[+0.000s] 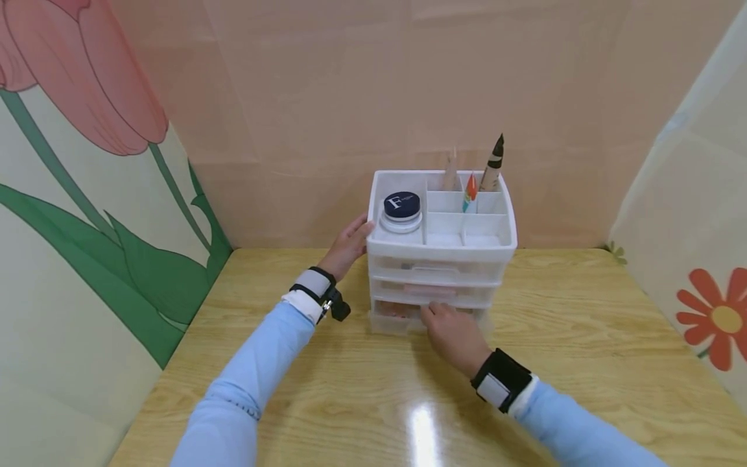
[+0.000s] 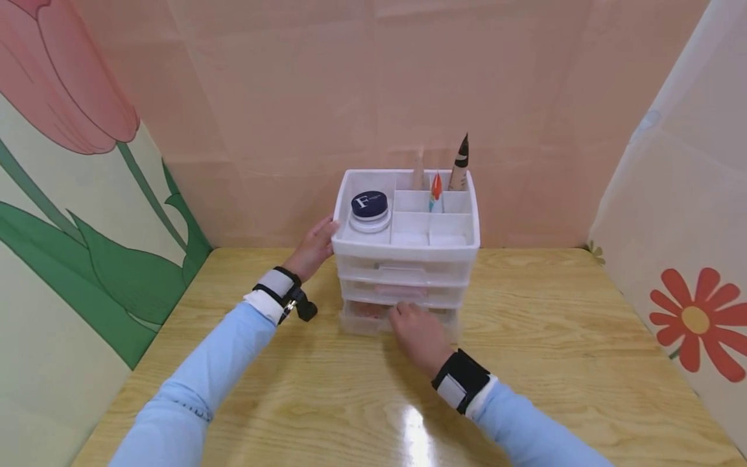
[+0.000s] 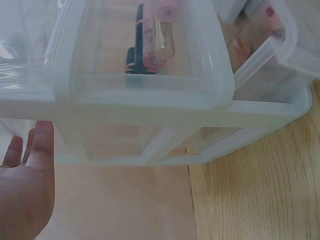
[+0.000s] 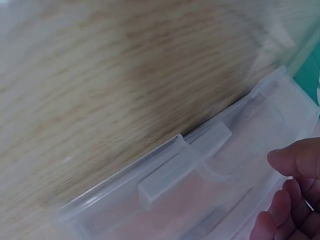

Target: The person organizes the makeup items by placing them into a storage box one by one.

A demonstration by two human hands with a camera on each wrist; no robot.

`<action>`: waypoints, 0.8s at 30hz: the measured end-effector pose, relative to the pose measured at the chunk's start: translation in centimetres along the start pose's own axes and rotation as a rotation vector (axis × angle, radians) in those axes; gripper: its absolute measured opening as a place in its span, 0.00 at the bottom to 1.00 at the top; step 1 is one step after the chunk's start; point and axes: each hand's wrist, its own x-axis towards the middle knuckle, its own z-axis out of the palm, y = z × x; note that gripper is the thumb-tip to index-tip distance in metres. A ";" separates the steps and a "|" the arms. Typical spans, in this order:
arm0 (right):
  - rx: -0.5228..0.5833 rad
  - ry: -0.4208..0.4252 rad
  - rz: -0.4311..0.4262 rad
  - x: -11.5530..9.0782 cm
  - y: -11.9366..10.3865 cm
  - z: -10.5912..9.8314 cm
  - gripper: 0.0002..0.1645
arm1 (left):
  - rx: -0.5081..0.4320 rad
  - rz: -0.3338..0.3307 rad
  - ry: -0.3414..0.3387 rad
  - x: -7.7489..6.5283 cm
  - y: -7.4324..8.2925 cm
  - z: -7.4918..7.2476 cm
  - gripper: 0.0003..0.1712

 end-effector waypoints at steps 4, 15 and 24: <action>0.004 -0.003 0.027 0.5 0.4 0.5 0.10 | -0.007 0.001 0.001 0.0 -0.1 0.0 0.29; -0.056 0.034 0.048 0.9 1.1 1.6 0.09 | 0.004 -0.008 -0.001 0.1 -0.3 0.0 0.30; -0.102 0.099 0.006 1.0 1.4 2.5 0.07 | 0.012 0.003 0.005 0.1 -0.2 -0.1 0.31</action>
